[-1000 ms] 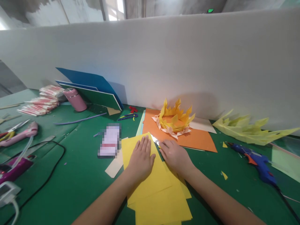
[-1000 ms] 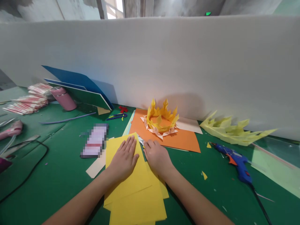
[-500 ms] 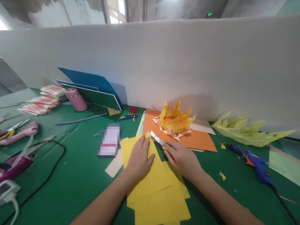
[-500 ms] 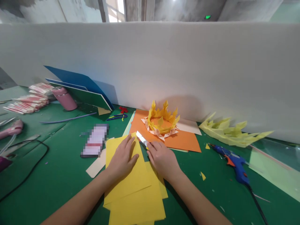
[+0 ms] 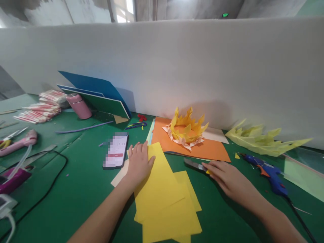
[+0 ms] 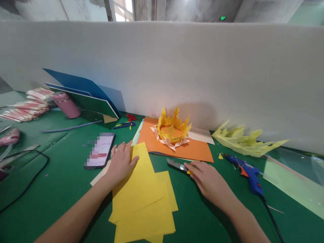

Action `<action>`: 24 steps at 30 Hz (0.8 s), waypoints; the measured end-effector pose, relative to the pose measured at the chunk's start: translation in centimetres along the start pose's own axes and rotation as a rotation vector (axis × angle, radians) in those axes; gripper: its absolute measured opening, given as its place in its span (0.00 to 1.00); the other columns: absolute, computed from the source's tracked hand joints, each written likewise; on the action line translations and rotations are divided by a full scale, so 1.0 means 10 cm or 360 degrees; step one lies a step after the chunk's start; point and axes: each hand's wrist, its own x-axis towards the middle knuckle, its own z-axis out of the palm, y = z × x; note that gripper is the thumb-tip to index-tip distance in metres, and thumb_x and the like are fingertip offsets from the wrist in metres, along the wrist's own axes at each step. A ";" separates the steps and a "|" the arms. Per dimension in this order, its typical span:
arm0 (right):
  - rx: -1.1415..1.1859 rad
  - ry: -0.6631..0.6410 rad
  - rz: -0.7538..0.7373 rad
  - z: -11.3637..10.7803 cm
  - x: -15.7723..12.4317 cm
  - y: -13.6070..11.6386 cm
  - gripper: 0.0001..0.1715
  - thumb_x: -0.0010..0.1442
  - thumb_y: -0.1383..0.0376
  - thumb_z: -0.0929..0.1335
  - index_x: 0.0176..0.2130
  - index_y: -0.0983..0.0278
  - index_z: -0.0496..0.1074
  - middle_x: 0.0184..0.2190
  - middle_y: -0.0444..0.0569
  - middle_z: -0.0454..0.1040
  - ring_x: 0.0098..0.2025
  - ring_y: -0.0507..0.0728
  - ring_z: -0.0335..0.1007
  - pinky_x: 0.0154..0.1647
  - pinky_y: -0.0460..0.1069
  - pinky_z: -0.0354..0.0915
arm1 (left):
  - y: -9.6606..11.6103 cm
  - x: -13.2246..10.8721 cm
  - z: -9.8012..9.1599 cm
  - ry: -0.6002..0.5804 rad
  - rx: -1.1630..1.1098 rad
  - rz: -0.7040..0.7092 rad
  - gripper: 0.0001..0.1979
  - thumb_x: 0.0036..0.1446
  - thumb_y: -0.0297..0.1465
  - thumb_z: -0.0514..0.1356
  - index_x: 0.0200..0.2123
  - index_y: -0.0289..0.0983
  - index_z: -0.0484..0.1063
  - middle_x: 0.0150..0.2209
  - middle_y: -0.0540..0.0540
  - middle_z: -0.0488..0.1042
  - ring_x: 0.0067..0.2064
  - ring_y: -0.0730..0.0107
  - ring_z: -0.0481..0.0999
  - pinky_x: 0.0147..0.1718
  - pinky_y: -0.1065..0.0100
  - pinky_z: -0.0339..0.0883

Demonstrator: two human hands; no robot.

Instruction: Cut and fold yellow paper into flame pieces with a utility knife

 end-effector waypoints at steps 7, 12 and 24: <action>-0.0026 -0.0031 0.0068 -0.13 0.21 -0.06 0.23 0.66 0.59 0.57 0.48 0.65 0.74 0.45 0.57 0.77 0.46 0.63 0.73 0.45 0.60 0.70 | -0.02 0.07 -0.13 0.0043 -0.0262 0.0039 0.11 0.58 0.26 0.49 0.38 0.36 0.70 0.36 0.40 0.72 0.39 0.56 0.74 0.41 0.54 0.67; 0.0233 -0.0185 -0.0036 -0.01 0.56 -0.20 0.27 0.68 0.58 0.54 0.58 0.66 0.66 0.58 0.56 0.67 0.57 0.61 0.66 0.53 0.60 0.67 | -0.01 0.06 -0.25 0.0267 -0.0666 0.0257 0.09 0.59 0.29 0.49 0.32 0.38 0.69 0.34 0.43 0.71 0.37 0.62 0.74 0.37 0.62 0.69; 0.0781 -0.0447 0.0072 0.14 0.91 -0.31 0.21 0.64 0.59 0.60 0.54 0.57 0.70 0.56 0.49 0.70 0.59 0.64 0.62 0.58 0.61 0.60 | -0.01 -0.02 -0.18 0.0781 -0.1234 0.0411 0.05 0.61 0.26 0.53 0.35 0.38 0.68 0.29 0.48 0.74 0.31 0.70 0.75 0.31 0.70 0.68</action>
